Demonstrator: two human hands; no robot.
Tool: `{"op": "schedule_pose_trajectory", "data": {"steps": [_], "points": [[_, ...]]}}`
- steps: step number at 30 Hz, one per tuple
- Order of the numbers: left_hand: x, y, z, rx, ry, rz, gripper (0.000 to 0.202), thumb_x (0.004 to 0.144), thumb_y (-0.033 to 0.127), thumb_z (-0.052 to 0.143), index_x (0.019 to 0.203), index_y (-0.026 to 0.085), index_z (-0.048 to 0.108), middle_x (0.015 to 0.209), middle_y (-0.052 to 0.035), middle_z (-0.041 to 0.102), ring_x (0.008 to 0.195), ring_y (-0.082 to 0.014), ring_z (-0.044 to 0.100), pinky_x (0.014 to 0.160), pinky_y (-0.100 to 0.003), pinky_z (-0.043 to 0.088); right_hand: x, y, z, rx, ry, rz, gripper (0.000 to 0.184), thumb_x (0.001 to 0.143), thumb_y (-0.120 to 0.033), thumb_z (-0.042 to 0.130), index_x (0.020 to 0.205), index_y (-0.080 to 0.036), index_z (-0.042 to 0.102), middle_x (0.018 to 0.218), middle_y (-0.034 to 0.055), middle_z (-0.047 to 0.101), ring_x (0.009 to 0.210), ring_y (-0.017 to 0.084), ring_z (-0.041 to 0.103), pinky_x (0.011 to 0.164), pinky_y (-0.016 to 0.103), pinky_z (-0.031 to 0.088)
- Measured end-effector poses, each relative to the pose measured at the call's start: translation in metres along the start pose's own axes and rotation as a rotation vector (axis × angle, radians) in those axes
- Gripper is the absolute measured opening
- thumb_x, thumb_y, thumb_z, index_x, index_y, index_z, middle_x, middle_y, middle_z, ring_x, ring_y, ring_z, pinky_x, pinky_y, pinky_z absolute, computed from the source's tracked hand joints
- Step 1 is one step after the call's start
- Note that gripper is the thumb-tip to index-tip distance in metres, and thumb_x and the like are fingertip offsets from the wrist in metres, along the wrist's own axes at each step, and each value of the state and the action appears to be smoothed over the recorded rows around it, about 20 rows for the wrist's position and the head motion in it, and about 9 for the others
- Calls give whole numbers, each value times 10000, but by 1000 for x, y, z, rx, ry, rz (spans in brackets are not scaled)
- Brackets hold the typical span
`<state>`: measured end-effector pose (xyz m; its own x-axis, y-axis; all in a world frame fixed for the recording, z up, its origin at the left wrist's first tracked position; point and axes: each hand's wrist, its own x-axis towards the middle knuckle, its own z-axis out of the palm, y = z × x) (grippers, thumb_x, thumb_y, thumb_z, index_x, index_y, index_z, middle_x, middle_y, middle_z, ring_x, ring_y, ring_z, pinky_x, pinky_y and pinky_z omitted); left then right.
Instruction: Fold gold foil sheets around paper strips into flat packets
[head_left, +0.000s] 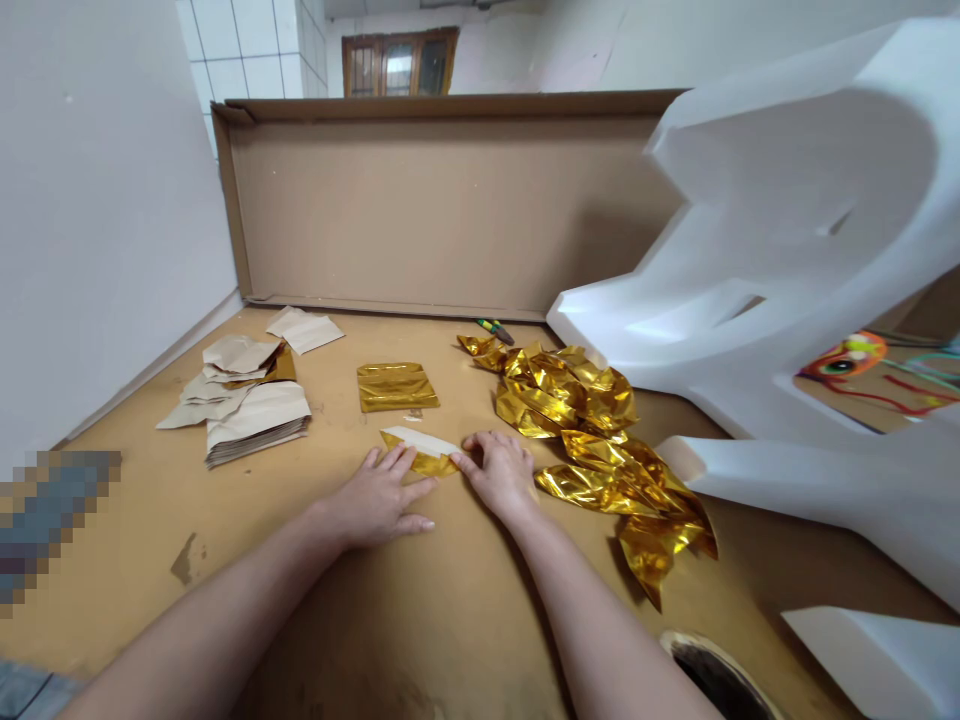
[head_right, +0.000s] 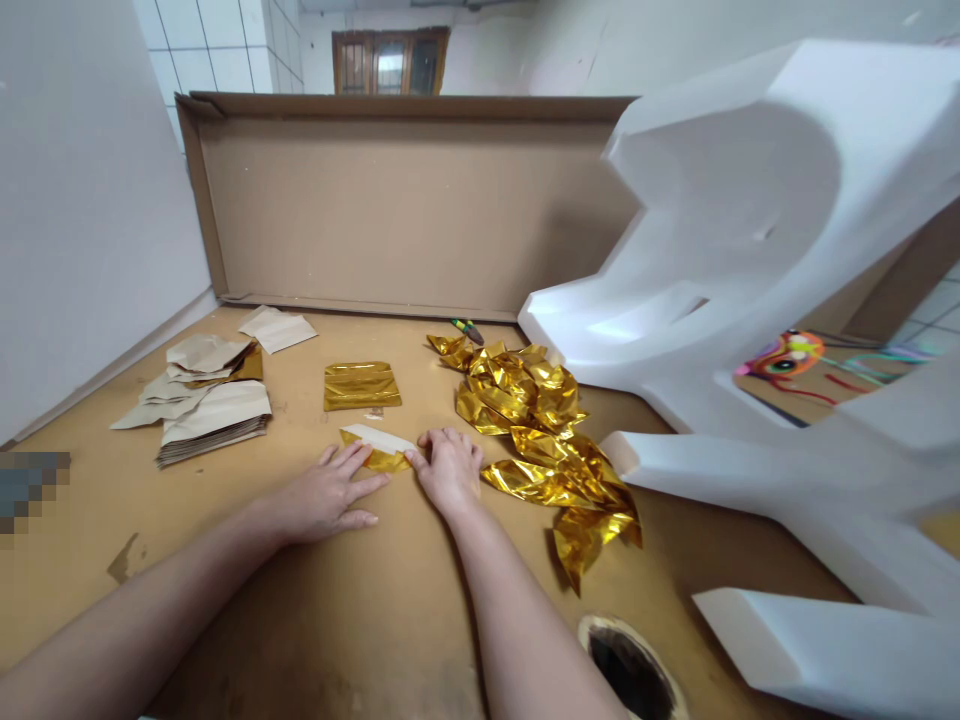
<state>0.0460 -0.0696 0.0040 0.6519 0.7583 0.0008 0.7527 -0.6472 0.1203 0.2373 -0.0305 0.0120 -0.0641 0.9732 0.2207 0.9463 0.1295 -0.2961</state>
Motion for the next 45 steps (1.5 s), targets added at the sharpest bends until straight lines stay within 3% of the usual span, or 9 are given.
{"op": "schedule_pose_trajectory", "data": {"steps": [6,12,20,23,28,32,37,45], "points": [[0,2,-1,3,4,-2,569,869,550,403,1340,230,396,1435,-188,288,1333,-363,218,1018,-564,245,-2,2,1,-91,60,-24,123,811,-329,540,819,-218,591,861,66,599,903,256,501,770,384,342],[1,4,0,14,33,-27,572,858,553,427,1328,228,416,1418,-189,321,1322,-363,247,1012,-562,259,-11,-10,2,-232,231,-195,100,813,-211,525,858,-183,611,872,85,592,890,241,487,813,363,334],[1,7,11,56,142,-48,541,861,532,441,1298,214,450,1363,-188,406,1276,-353,342,989,-556,305,-24,-24,0,-116,-6,-245,214,842,-141,439,908,-154,642,908,96,623,874,208,532,790,283,399],[3,4,14,8,190,-53,554,857,492,474,1301,162,436,1352,-188,421,1270,-336,359,1012,-513,315,-23,-23,1,-92,-24,-240,235,850,-149,426,919,-159,651,921,95,621,893,204,537,807,279,407],[6,-9,17,-155,299,-73,444,872,297,458,1278,122,422,1300,-147,494,1217,-245,446,1022,-409,368,-20,-20,3,-50,-17,-249,250,850,-147,419,940,-150,653,935,97,621,906,205,540,817,279,420],[6,-20,21,-211,352,-120,353,846,218,452,1177,107,504,1241,-149,540,1173,-244,486,1020,-412,379,-19,-18,4,-42,-10,-268,263,860,-162,401,947,-148,650,926,97,616,894,208,535,825,289,426],[5,-25,22,-185,372,-119,330,841,224,456,1132,93,540,1227,-154,548,1203,-253,456,1042,-414,353,-18,-16,8,-63,-7,-287,288,875,-210,385,1008,-146,632,984,108,611,905,214,527,841,308,422],[3,-29,18,-71,288,-87,407,876,322,442,1225,117,485,1314,-142,490,1247,-247,417,1049,-410,340,-20,-18,12,-166,-39,-291,424,893,-317,357,1214,-108,539,1228,152,561,1111,263,482,929,384,382]]}}
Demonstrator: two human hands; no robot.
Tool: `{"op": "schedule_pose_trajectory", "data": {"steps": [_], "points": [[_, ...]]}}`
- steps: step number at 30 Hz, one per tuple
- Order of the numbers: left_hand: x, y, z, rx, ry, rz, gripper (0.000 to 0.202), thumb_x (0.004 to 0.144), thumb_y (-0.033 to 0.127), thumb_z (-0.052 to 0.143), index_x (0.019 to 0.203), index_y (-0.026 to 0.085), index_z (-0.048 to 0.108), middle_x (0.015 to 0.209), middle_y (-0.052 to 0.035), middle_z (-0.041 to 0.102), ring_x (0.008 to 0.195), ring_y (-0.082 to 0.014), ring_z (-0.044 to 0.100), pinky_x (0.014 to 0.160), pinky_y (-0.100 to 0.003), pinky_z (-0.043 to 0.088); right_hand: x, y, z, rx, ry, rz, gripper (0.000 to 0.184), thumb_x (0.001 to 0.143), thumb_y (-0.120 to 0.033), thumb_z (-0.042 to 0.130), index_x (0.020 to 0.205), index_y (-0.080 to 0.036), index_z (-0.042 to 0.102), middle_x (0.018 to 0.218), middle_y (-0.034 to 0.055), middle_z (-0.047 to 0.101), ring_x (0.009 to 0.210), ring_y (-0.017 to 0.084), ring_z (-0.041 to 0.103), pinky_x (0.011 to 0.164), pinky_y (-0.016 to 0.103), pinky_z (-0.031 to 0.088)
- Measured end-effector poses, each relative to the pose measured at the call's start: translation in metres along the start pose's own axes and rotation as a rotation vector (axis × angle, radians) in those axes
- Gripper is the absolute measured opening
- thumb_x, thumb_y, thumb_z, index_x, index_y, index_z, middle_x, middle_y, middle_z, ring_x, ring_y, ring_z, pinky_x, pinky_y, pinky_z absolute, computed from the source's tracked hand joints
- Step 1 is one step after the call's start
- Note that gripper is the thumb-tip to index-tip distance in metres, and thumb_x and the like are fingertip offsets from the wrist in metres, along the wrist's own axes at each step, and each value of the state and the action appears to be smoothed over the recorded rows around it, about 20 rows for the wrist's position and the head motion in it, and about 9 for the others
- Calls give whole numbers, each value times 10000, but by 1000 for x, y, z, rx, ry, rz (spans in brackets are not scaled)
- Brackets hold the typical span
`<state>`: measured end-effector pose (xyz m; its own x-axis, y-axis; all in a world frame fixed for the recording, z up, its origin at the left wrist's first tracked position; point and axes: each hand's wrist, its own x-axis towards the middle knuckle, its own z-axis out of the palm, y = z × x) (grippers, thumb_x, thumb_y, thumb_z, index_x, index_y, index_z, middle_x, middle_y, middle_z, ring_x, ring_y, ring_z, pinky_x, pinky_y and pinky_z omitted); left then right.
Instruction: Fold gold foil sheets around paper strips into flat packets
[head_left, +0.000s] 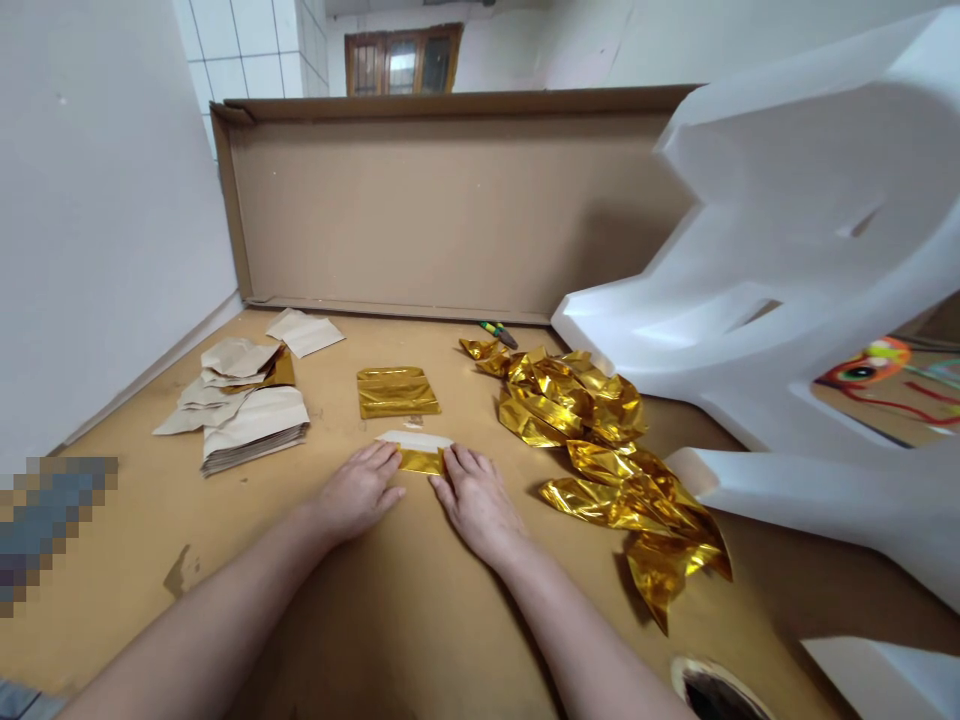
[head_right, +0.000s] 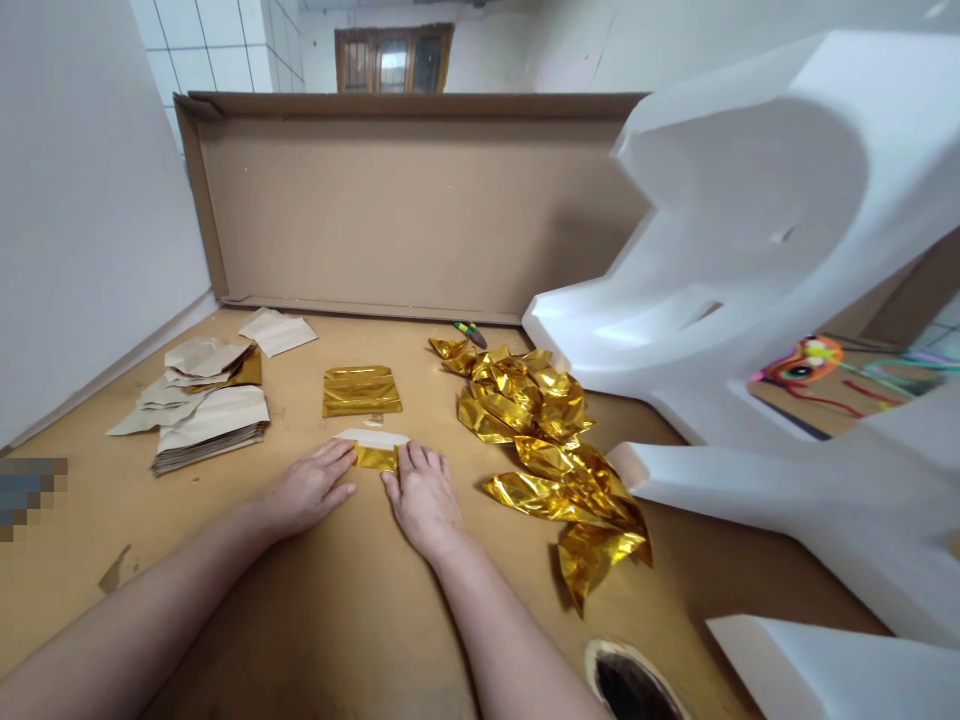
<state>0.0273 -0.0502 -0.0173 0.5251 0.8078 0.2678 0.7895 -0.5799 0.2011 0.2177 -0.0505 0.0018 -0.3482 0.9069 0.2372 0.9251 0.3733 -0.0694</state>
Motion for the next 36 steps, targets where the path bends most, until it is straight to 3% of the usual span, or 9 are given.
{"op": "schedule_pose_trajectory", "data": {"steps": [7,12,20,32,36], "points": [[0,-2,-4,-17,0,13,390,873,329,463,1207,133,511,1309,-127,500,1239,-229,424,1038,-394,348,-3,-6,0,-10,-118,24,575,891,-422,339,1314,-44,433,1360,199,438,1256,297,380,1016,419,310],[0,-4,-6,-57,-3,14,387,875,344,463,1209,155,515,1312,-122,496,1244,-224,418,1041,-406,338,-6,-3,-2,29,-146,-11,575,898,-407,316,1312,-24,429,1376,241,392,1277,309,358,1016,457,309],[-1,0,-8,-55,-56,-2,437,865,356,487,1237,126,494,1343,-148,456,1267,-252,384,1049,-428,323,-8,-1,-1,52,-196,9,604,883,-427,343,1350,-46,377,1416,224,330,1306,318,309,1022,494,295],[0,-2,-7,-24,-20,22,424,854,371,507,1219,155,499,1309,-123,490,1231,-265,414,1018,-440,352,-9,6,4,54,-71,-38,515,890,-405,342,1312,-133,457,1355,159,459,1245,283,400,987,467,340],[1,-2,-10,-48,-20,32,415,833,366,536,1191,157,517,1282,-125,509,1196,-265,440,1001,-434,366,-7,8,4,35,-48,-47,496,890,-380,350,1284,-112,485,1322,165,494,1201,285,434,961,449,365]]}}
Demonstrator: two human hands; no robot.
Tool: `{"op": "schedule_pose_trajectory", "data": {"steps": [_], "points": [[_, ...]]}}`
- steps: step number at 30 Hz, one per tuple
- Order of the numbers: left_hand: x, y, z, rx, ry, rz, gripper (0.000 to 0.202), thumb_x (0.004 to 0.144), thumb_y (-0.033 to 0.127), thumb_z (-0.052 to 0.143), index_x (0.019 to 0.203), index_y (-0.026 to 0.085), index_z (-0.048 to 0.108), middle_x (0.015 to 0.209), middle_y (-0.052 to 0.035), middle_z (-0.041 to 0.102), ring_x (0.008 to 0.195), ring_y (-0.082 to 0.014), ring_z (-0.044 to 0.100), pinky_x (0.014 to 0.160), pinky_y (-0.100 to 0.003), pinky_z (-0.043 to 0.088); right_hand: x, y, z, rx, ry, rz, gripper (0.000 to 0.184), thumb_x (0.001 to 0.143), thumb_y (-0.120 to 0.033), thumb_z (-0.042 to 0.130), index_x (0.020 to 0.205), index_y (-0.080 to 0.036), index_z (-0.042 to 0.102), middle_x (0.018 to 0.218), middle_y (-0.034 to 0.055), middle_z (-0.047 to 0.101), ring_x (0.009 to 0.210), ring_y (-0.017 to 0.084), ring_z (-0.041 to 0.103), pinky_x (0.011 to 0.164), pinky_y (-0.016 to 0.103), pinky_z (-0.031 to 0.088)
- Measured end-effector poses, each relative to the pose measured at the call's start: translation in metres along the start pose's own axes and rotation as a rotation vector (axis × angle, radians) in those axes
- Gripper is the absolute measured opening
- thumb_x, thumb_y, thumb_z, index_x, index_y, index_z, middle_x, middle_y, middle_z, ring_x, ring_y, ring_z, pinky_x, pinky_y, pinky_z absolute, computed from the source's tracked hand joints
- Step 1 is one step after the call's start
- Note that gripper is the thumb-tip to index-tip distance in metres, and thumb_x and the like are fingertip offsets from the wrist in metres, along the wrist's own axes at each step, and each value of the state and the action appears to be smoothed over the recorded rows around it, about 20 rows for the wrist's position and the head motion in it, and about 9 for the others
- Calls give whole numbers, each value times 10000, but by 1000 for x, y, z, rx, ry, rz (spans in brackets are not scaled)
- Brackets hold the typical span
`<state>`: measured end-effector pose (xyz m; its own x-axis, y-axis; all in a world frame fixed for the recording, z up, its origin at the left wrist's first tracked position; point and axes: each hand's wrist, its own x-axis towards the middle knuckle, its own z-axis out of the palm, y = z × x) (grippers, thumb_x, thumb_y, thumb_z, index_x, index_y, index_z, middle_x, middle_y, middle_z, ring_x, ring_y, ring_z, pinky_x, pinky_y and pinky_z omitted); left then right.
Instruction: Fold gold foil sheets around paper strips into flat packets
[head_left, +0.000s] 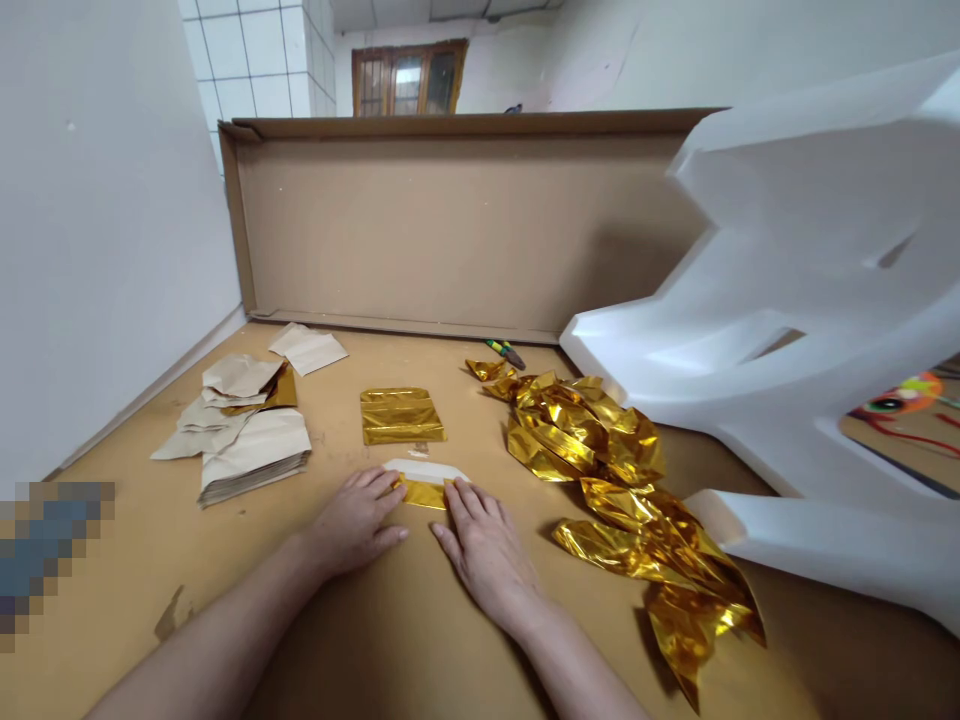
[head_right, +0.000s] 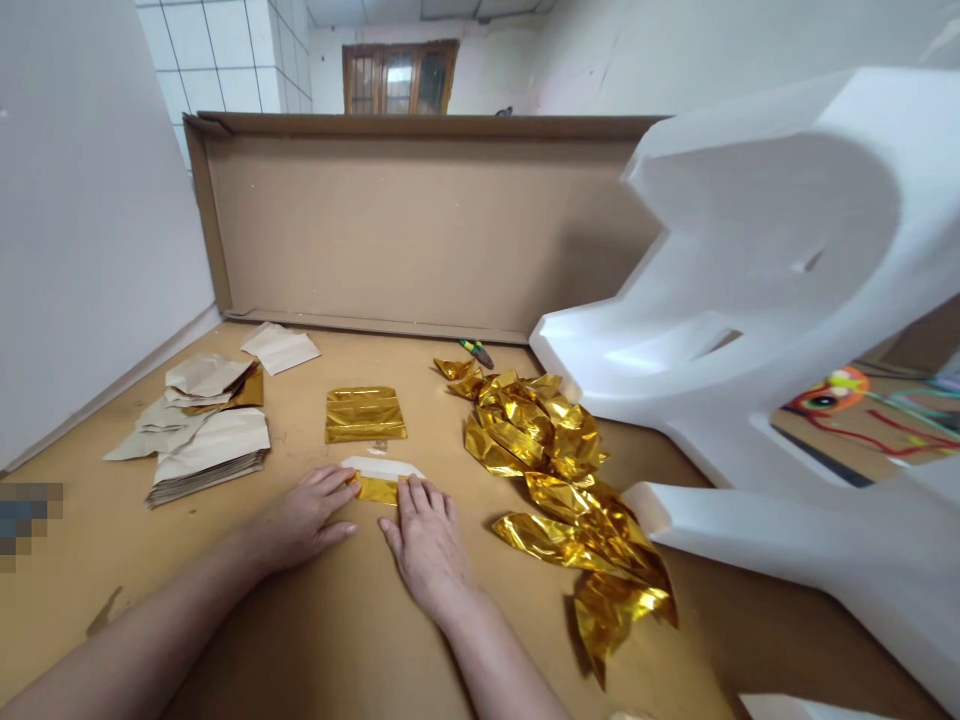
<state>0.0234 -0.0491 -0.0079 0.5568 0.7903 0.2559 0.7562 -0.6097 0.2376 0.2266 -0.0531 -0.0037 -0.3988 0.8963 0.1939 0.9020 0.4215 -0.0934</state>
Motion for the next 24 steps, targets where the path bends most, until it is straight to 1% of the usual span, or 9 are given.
{"op": "schedule_pose_trajectory", "data": {"steps": [6,10,13,16,20,24], "points": [[3,2,-2,-54,16,-17,434,811,361,551,1198,174,496,1247,-120,525,1144,-259,467,984,-431,368,2,1,3,-23,52,-4,457,881,-360,365,1268,-160,505,1268,150,543,1151,286,466,925,465,369],[7,3,-5,-53,3,-42,434,798,364,564,1182,172,500,1227,-118,533,1114,-263,479,964,-430,378,2,0,4,-33,41,27,471,886,-366,342,1278,-154,492,1289,154,524,1159,284,457,925,464,362],[8,4,-7,-55,-11,-53,411,794,357,568,1156,169,515,1225,-114,531,1101,-262,484,944,-424,392,3,-2,4,-55,16,62,495,890,-375,321,1280,-120,488,1311,183,495,1166,300,450,930,480,354],[7,3,-8,-61,-5,-44,403,798,356,563,1156,180,511,1225,-110,529,1106,-259,481,939,-421,393,3,-2,5,-57,27,67,494,891,-381,318,1274,-124,494,1311,190,493,1164,307,450,932,491,348],[5,2,-5,-63,15,-34,425,813,360,543,1197,189,480,1253,-113,510,1130,-255,467,956,-421,375,3,1,8,-48,56,51,484,888,-386,335,1269,-137,498,1298,180,508,1158,300,450,930,482,347],[5,1,-4,-58,11,-34,437,814,363,542,1208,188,475,1265,-114,507,1144,-256,461,964,-424,369,4,3,8,-59,75,39,467,888,-392,336,1257,-163,510,1281,163,526,1136,292,462,925,481,344]]}}
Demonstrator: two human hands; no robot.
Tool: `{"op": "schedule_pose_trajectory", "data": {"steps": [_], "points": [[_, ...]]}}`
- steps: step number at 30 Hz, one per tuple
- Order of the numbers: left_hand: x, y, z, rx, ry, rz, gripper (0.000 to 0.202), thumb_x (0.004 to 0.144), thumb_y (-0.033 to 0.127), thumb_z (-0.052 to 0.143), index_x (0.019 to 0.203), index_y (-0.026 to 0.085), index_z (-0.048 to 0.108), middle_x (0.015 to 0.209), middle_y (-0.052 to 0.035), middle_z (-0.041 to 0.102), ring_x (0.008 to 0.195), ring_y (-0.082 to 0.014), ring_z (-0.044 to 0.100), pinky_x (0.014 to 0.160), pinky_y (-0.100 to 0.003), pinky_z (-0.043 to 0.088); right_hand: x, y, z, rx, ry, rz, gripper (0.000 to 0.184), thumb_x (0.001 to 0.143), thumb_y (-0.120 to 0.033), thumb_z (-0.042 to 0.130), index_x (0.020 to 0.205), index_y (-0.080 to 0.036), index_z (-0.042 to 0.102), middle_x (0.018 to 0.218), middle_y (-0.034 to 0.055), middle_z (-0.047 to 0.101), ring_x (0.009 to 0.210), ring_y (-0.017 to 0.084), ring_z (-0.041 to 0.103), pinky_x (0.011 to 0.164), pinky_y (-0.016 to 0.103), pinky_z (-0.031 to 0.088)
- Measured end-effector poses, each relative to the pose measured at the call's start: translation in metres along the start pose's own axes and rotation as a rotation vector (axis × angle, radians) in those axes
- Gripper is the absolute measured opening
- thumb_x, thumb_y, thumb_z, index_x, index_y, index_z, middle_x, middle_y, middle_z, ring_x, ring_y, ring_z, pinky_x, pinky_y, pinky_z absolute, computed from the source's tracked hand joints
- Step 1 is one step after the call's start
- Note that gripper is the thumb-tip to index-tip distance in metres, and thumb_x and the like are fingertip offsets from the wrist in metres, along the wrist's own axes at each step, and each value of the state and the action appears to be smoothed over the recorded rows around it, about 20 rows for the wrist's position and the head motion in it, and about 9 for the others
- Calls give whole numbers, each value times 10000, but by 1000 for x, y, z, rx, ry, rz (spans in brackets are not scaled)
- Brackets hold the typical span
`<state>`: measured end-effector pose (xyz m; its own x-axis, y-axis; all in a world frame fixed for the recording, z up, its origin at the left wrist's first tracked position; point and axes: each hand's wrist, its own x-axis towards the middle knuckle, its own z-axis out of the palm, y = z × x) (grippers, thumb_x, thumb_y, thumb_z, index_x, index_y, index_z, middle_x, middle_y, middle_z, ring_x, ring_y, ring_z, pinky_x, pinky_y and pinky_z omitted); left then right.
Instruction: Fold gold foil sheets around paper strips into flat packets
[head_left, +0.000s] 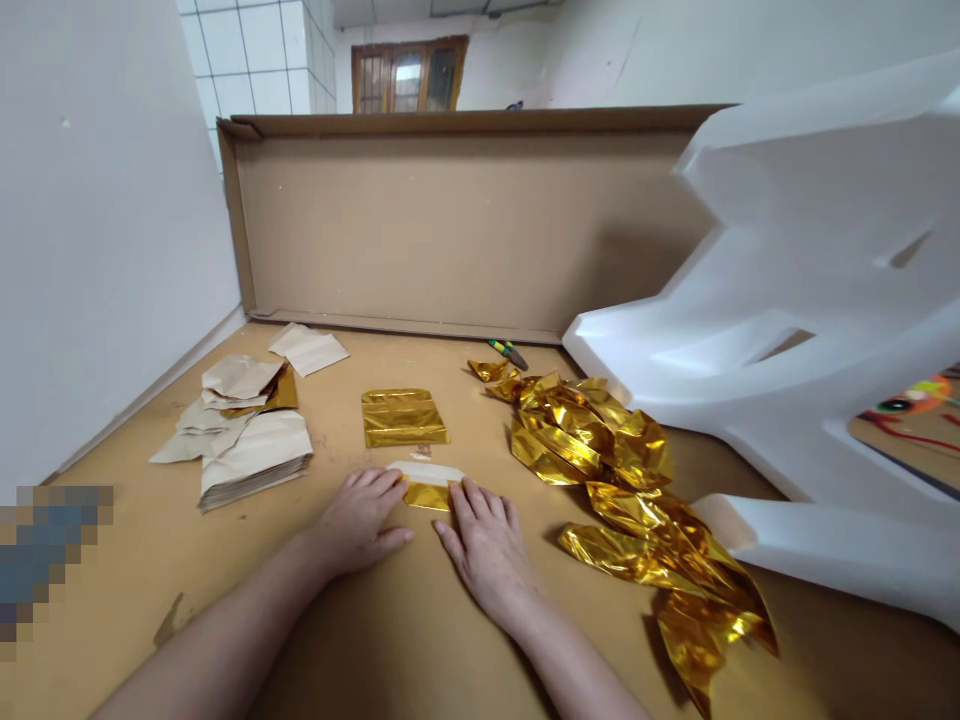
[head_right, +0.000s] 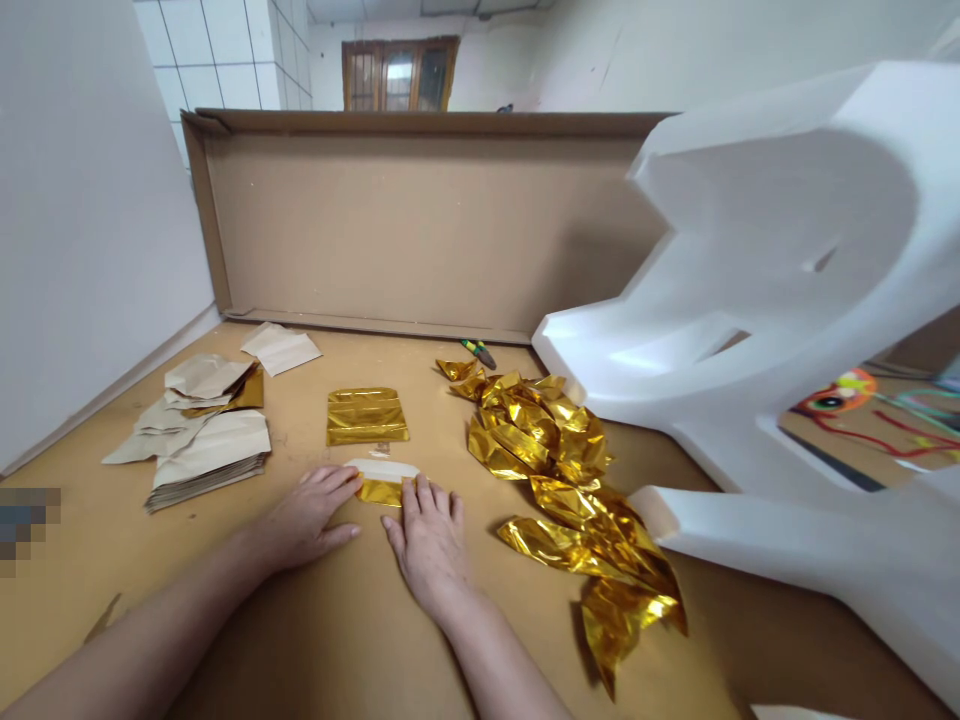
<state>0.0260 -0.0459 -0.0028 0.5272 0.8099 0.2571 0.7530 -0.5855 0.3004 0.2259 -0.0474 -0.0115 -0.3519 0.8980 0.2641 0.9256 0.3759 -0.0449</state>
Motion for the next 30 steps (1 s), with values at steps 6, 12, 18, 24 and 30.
{"op": "schedule_pose_trajectory", "data": {"steps": [6,12,18,24,30], "points": [[1,-1,2,14,12,5,428,796,353,567,1181,175,509,1257,-112,519,1136,-260,463,966,-428,374,3,-2,-5,-37,33,-29,426,904,-349,329,1174,-131,575,1179,162,585,1057,277,498,913,441,364],[2,-2,3,10,34,12,227,833,266,517,1030,184,595,1145,-85,581,1030,-230,512,919,-394,416,3,-3,-8,24,115,-41,361,902,-263,341,1060,-139,640,1079,154,603,997,263,505,865,405,408],[3,-6,6,-18,78,28,191,868,191,450,949,186,623,1068,-63,603,967,-200,522,882,-347,435,6,2,-10,109,122,-19,322,894,-205,358,933,-186,677,894,106,620,856,229,531,744,341,443],[4,-9,8,-37,97,27,197,859,167,448,946,184,624,1054,-60,611,953,-203,522,865,-360,441,11,11,-6,111,185,-70,273,883,-200,402,887,-180,674,811,86,627,774,212,546,712,331,434],[5,-12,10,-91,129,18,185,831,153,484,954,175,621,1041,-68,618,933,-204,534,856,-358,446,12,14,-6,91,235,-123,252,878,-191,416,874,-181,668,773,74,630,743,206,560,686,322,430]]}}
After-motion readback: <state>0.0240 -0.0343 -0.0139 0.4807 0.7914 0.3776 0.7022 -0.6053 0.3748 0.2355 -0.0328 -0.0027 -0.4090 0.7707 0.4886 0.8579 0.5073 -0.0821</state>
